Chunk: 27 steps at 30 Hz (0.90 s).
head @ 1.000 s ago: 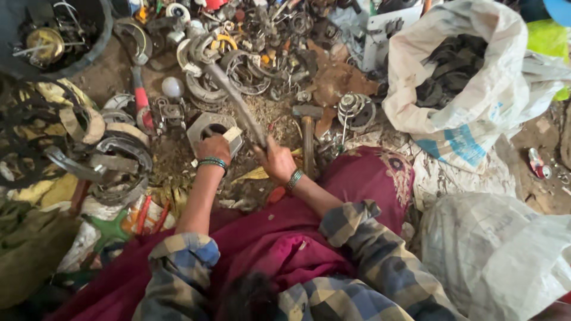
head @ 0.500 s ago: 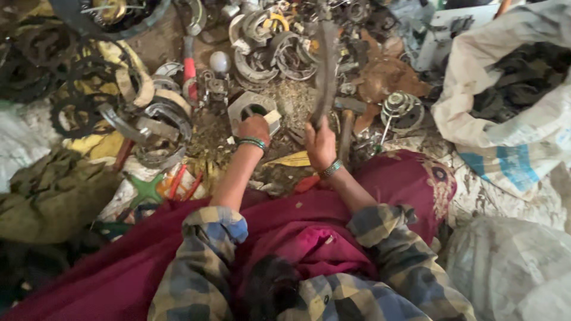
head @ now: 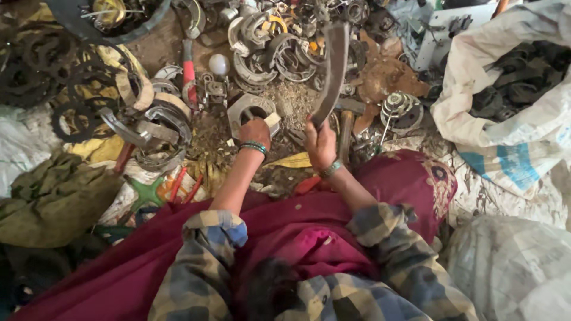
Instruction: The person sits on the floor and repeatedly strikes a curved metal piece with a hammer while holding it against a metal block. The person adjusts the piece and continues hammering to shape it.
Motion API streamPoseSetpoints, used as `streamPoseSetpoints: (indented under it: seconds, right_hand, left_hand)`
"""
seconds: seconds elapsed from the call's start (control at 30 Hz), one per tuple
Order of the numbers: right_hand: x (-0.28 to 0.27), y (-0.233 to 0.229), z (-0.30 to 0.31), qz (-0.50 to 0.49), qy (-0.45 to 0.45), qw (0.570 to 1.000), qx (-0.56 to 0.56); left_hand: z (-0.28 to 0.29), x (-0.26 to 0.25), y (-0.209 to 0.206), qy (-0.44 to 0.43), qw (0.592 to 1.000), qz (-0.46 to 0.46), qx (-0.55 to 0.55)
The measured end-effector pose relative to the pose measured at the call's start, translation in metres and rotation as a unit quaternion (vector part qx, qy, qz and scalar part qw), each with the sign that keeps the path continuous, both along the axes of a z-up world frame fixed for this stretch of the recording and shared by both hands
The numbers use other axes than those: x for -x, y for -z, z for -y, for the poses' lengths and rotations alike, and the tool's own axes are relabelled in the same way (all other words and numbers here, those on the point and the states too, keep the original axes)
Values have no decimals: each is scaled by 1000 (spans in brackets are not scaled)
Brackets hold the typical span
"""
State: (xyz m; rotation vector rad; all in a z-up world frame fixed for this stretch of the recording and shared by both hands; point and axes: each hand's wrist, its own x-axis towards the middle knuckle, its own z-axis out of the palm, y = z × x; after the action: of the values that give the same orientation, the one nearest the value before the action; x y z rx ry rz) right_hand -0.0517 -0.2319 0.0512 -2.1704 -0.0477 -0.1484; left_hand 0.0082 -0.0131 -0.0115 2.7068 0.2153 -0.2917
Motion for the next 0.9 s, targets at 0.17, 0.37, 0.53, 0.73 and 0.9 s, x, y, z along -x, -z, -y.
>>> streamPoseSetpoints:
  seconds: [0.17,0.37,0.53,0.73,0.9]
  right_hand:
    - [-5,43,-9,-59,-131,929,340]
    - [8,5,-4,-51,-85,973,206]
    - [5,-19,-23,-17,-39,998,53]
    - [0,-18,-20,-78,-120,964,226]
    - [9,-31,-4,9,-33,999,27]
  left_hand:
    - [-1,6,-3,45,997,32,-57]
    - [-11,4,-3,115,988,34,-95]
    - [-2,11,-3,44,997,8,-56]
    - [-3,7,-13,116,985,65,-108]
    - [7,6,-1,-3,1000,14,-17]
